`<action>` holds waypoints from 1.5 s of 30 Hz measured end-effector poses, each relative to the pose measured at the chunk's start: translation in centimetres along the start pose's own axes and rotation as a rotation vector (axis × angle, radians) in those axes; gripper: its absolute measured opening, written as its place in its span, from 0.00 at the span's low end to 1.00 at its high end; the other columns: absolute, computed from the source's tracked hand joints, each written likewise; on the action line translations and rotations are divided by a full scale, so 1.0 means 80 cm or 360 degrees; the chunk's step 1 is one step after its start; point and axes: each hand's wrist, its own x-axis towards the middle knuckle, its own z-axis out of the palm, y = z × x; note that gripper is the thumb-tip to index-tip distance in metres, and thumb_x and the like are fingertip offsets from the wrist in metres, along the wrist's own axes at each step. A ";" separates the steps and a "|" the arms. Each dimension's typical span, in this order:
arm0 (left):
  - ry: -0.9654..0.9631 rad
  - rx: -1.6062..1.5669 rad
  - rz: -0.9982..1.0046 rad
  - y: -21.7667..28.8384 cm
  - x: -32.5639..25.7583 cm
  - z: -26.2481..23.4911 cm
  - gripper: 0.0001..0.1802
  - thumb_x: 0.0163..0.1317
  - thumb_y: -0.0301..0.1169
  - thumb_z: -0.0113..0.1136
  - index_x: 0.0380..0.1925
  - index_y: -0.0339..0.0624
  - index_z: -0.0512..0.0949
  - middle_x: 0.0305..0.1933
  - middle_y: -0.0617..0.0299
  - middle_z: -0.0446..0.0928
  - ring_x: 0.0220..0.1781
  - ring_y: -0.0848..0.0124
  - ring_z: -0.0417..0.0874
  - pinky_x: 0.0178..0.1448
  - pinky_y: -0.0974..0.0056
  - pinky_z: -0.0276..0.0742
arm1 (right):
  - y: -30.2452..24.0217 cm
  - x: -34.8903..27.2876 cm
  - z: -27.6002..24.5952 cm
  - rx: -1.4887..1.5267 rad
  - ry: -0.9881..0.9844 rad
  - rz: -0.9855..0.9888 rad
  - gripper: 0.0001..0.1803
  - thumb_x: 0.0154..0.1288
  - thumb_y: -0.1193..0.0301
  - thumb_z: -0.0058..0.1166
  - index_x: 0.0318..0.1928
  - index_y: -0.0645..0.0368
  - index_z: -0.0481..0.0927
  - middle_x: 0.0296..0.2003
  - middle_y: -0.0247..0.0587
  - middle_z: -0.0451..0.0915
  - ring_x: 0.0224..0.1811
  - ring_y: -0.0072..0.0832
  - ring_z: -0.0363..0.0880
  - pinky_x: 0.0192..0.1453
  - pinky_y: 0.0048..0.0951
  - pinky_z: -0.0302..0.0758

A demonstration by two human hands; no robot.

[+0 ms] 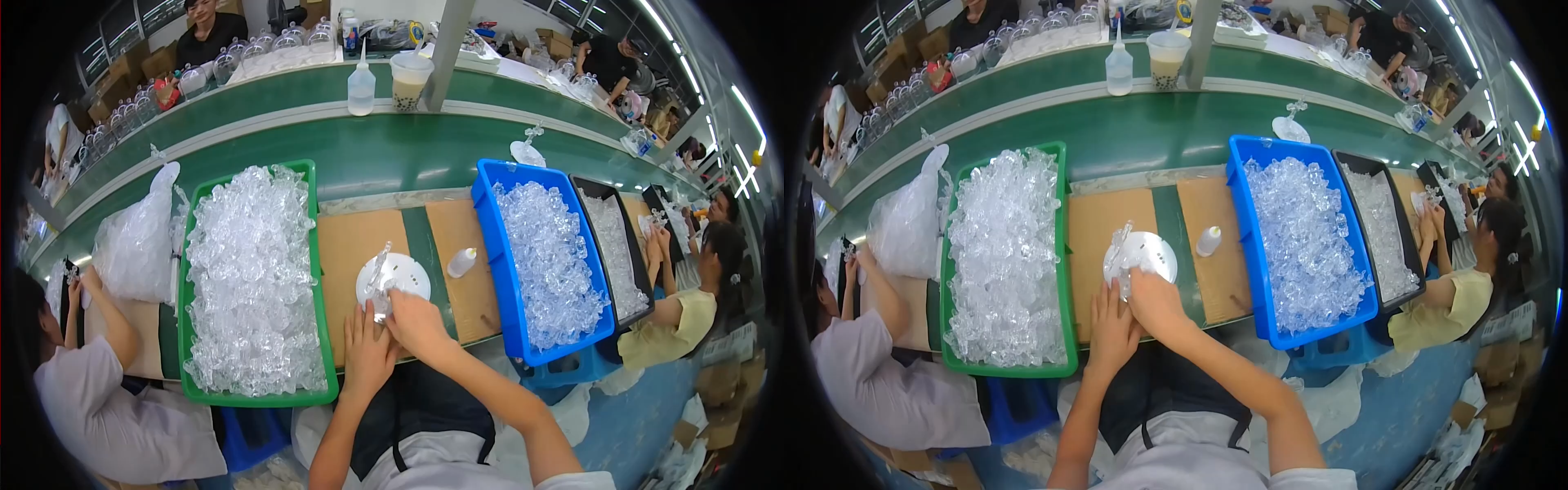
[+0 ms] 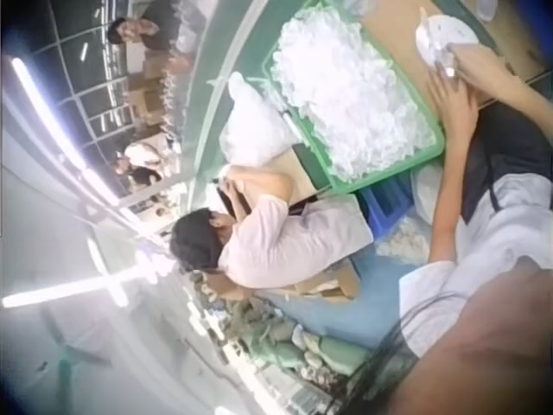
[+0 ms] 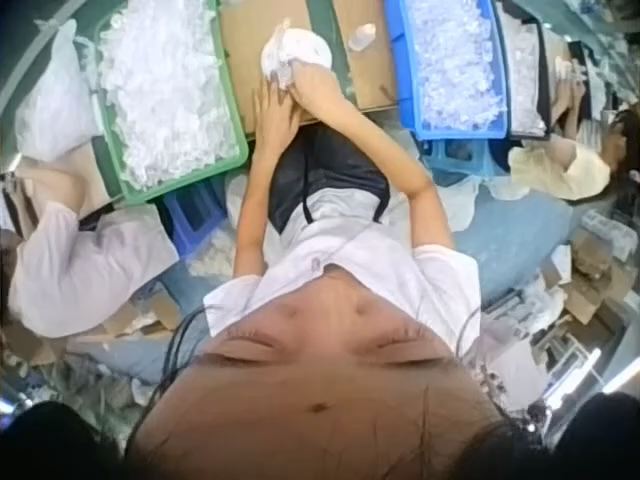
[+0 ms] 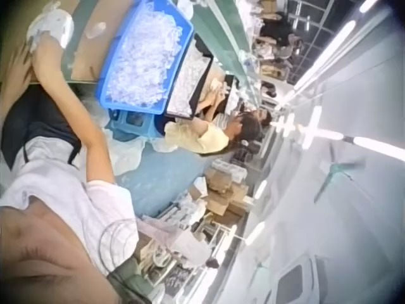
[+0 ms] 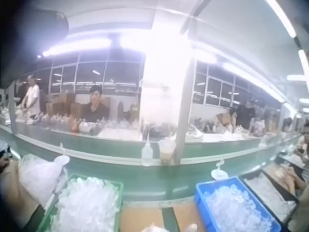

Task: Gluing decorative crystals onto a circular light fixture base.

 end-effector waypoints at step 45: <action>0.0250 0.0041 -0.0352 0.017 0.024 0.014 0.21 0.57 0.37 0.60 0.53 0.59 0.75 0.58 0.44 0.66 0.65 0.40 0.60 0.65 0.30 0.42 | 0.061 0.012 -0.030 0.0416 0.0148 -0.0318 0.05 0.53 0.75 0.58 0.31 0.60 0.76 0.29 0.41 0.69 0.24 0.32 0.76 0.28 0.30 0.73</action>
